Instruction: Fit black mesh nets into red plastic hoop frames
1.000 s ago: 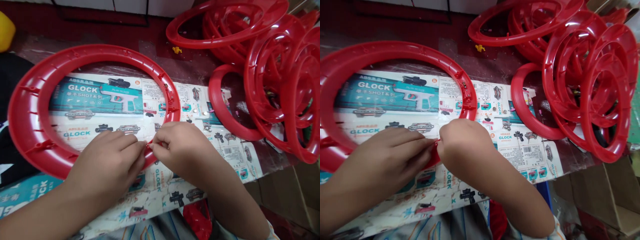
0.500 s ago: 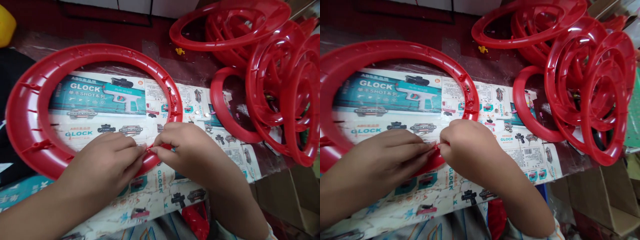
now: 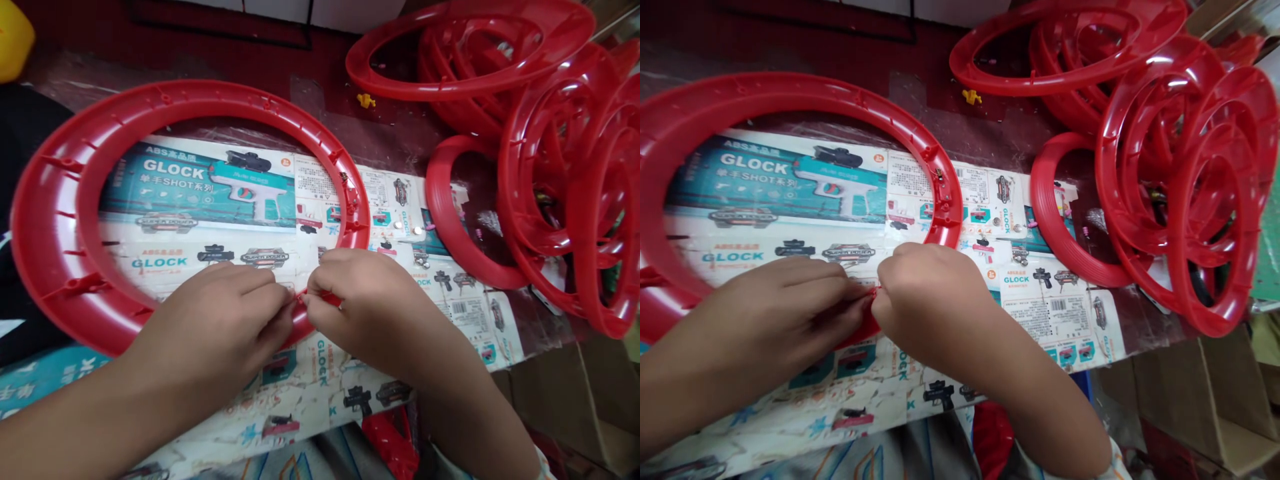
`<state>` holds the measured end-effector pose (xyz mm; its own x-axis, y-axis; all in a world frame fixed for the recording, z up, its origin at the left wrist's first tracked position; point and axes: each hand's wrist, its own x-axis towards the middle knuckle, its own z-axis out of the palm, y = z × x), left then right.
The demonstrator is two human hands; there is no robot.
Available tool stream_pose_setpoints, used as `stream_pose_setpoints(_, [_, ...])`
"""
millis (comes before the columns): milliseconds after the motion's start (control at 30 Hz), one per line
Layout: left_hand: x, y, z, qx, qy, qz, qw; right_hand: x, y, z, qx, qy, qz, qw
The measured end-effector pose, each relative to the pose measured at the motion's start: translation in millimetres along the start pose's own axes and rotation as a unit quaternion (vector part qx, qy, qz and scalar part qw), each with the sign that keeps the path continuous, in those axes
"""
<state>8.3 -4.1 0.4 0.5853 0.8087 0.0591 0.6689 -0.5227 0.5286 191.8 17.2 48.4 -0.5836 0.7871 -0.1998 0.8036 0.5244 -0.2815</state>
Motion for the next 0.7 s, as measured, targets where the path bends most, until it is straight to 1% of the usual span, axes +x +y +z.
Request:
stream_pose_setpoints(67, [1.6,0.1,-1.7,-0.036,-0.017,-0.029,0.999,0.4,-2.0,4.7,-0.013,0.028,0.003,1.0])
stream_pose_setpoints(133, [3.7,0.9,-3.5,-0.067,-0.037,-0.061,0.995,0.7,-4.5,7.5,-0.005,0.047,0.024,0.999])
stream_pose_setpoints(200, [5.6,1.7,-4.2,-0.069,-0.05,-0.08,0.993,0.9,-5.2,5.9,0.022,0.042,0.061,0.997])
stream_pose_setpoints(267, [6.3,2.1,-3.4,-0.039,-0.049,-0.078,0.995,0.8,-2.4,-0.8,0.054,0.019,0.104,0.993])
stream_pose_setpoints(333, [5.9,1.4,-1.7,-0.006,-0.041,-0.057,0.998,0.6,3.6,-10.6,0.082,-0.003,0.123,0.989])
stream_pose_setpoints(467, [3.4,-2.2,1.0,0.021,-0.013,0.0,1.0,0.7,15.5,-25.2,0.107,-0.025,0.08,0.991])
stream_pose_setpoints(567, [2.2,-5.4,0.6,0.032,-0.001,0.04,0.999,2.3,18.3,-24.9,0.097,-0.013,0.081,0.992])
stream_pose_setpoints(700, [2.3,-11.3,-2.7,0.054,0.002,0.09,0.994,5.4,16.9,-20.0,0.079,-0.014,0.107,0.991])
